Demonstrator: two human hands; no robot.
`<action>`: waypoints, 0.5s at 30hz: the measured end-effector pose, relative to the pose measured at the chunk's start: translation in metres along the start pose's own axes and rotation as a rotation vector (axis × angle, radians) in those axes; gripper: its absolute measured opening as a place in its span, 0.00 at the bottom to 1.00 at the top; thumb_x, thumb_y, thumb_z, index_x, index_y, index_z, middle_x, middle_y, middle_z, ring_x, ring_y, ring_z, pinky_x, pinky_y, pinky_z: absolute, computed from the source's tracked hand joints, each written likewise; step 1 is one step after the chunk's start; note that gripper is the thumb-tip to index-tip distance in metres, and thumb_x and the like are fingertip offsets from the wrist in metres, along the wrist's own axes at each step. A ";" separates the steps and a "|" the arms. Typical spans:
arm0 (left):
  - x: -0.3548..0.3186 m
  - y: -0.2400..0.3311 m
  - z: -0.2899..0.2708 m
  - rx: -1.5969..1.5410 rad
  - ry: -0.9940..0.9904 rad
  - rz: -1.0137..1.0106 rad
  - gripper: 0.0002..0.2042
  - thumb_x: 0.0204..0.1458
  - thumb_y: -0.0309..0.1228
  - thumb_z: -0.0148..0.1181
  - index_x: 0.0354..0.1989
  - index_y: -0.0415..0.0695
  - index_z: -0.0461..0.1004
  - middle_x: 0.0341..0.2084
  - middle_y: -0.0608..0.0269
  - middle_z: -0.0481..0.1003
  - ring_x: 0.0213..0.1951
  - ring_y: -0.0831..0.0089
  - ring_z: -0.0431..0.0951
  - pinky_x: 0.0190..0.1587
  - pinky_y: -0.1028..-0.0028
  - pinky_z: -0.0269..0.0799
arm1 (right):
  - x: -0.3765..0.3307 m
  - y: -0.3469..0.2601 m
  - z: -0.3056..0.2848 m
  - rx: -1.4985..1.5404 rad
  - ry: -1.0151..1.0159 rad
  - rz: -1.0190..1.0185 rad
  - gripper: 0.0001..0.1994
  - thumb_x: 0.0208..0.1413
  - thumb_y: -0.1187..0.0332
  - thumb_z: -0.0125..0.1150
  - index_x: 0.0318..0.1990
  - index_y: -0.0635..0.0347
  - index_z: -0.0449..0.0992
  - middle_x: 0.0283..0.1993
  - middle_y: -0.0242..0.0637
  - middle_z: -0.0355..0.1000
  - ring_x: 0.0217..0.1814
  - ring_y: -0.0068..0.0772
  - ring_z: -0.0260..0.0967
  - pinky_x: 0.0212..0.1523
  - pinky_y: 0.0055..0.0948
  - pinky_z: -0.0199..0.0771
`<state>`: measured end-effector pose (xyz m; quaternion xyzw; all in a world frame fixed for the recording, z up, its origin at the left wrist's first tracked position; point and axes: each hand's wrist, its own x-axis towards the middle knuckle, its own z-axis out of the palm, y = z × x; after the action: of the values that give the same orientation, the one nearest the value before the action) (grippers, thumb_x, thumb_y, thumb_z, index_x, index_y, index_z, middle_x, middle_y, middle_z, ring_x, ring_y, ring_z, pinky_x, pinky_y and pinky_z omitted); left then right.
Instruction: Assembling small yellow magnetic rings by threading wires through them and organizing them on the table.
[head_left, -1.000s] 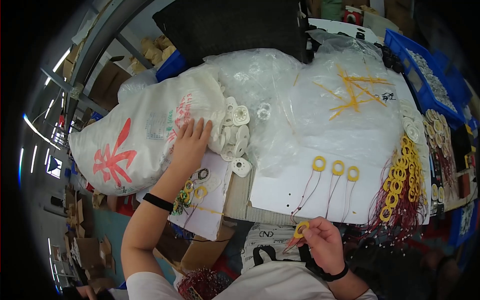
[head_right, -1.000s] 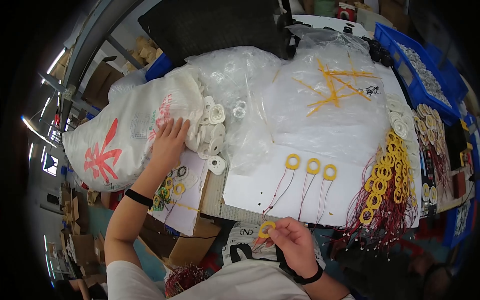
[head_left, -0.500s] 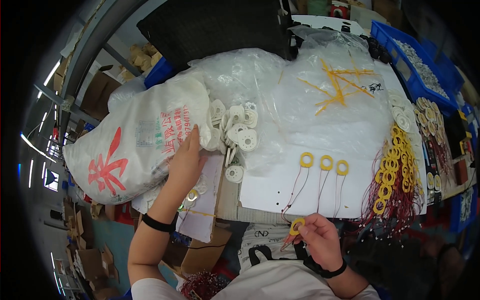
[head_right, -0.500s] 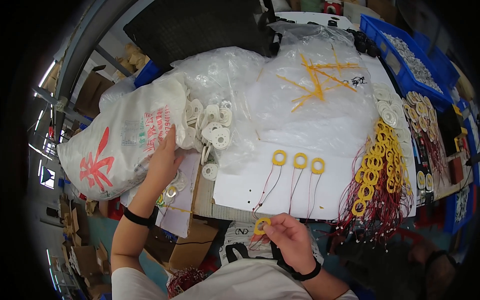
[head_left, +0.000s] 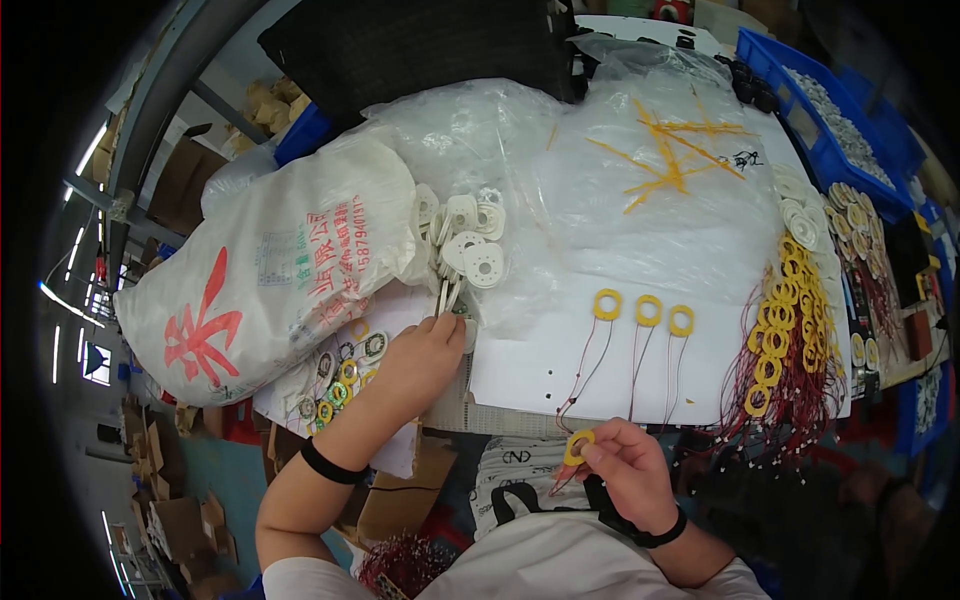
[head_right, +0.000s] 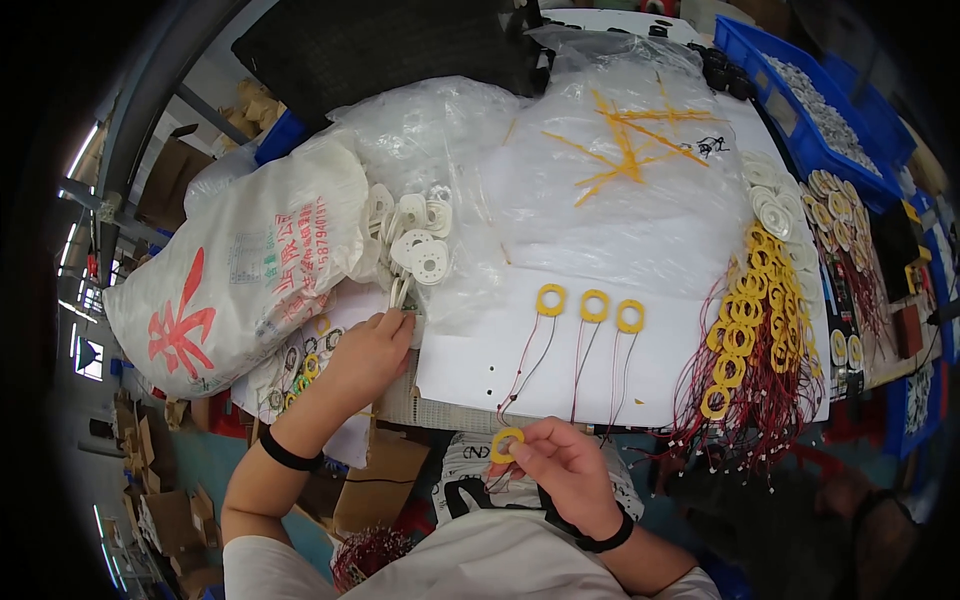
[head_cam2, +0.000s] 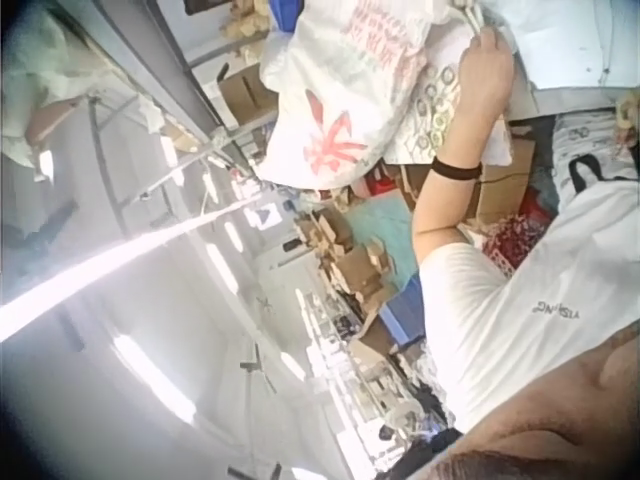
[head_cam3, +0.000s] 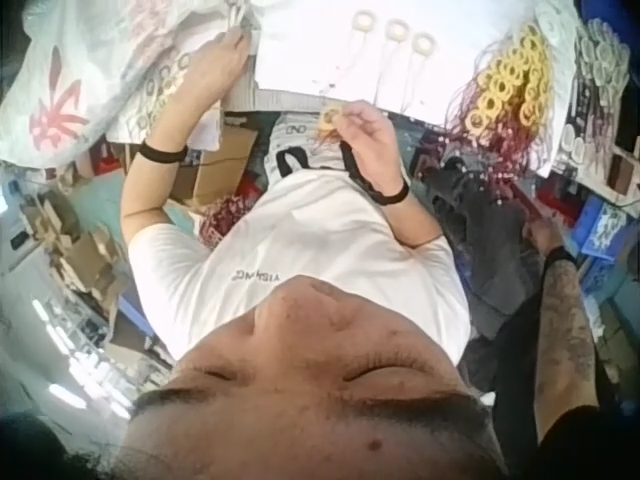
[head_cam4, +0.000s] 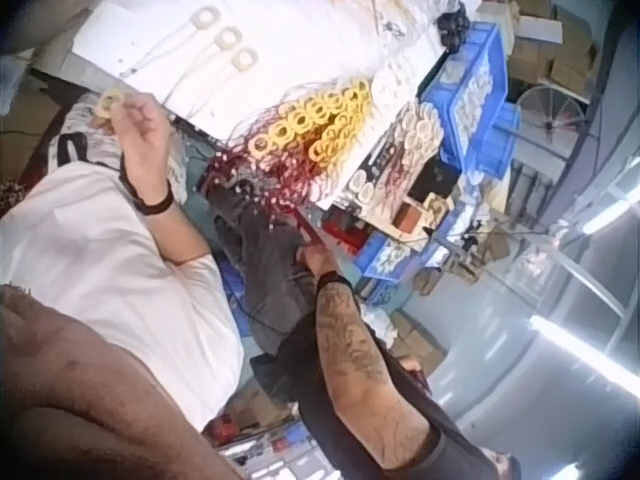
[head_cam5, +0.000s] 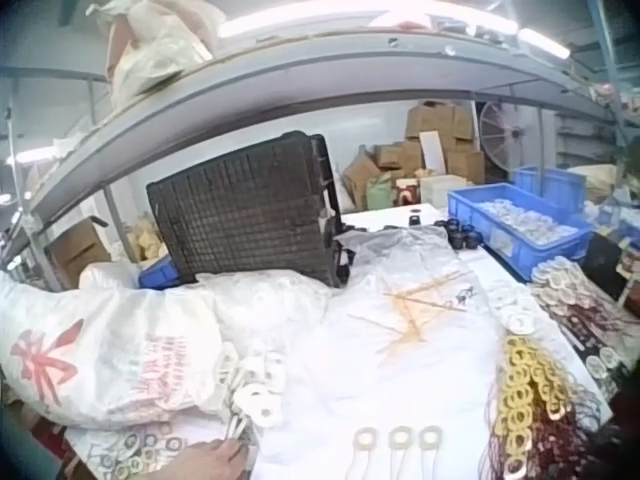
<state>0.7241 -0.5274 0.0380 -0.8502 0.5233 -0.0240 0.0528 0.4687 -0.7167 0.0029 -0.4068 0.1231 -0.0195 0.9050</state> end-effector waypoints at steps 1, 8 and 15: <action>0.001 0.000 0.001 0.063 0.003 0.042 0.23 0.43 0.26 0.64 0.50 0.36 0.71 0.39 0.57 0.70 0.40 0.60 0.77 0.41 0.63 0.75 | -0.001 0.000 0.000 0.014 0.004 0.001 0.05 0.66 0.72 0.55 0.45 0.62 0.72 0.42 0.41 0.78 0.43 0.36 0.80 0.40 0.25 0.75; 0.000 -0.006 -0.008 0.018 0.170 0.083 0.19 0.44 0.24 0.62 0.47 0.37 0.72 0.37 0.55 0.72 0.41 0.57 0.76 0.44 0.61 0.75 | -0.004 -0.003 0.000 0.011 0.059 0.008 0.06 0.66 0.72 0.55 0.46 0.63 0.72 0.44 0.40 0.78 0.44 0.35 0.80 0.42 0.25 0.75; -0.040 0.031 -0.059 -0.446 0.114 -0.250 0.22 0.54 0.17 0.54 0.59 0.39 0.70 0.36 0.55 0.73 0.36 0.59 0.78 0.37 0.70 0.77 | -0.002 0.000 0.002 0.036 -0.029 0.026 0.06 0.67 0.74 0.53 0.47 0.67 0.71 0.42 0.40 0.77 0.41 0.27 0.76 0.41 0.26 0.75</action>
<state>0.6731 -0.5090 0.0933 -0.8960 0.4089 0.0376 -0.1689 0.4677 -0.7149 0.0046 -0.3889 0.1147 -0.0039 0.9141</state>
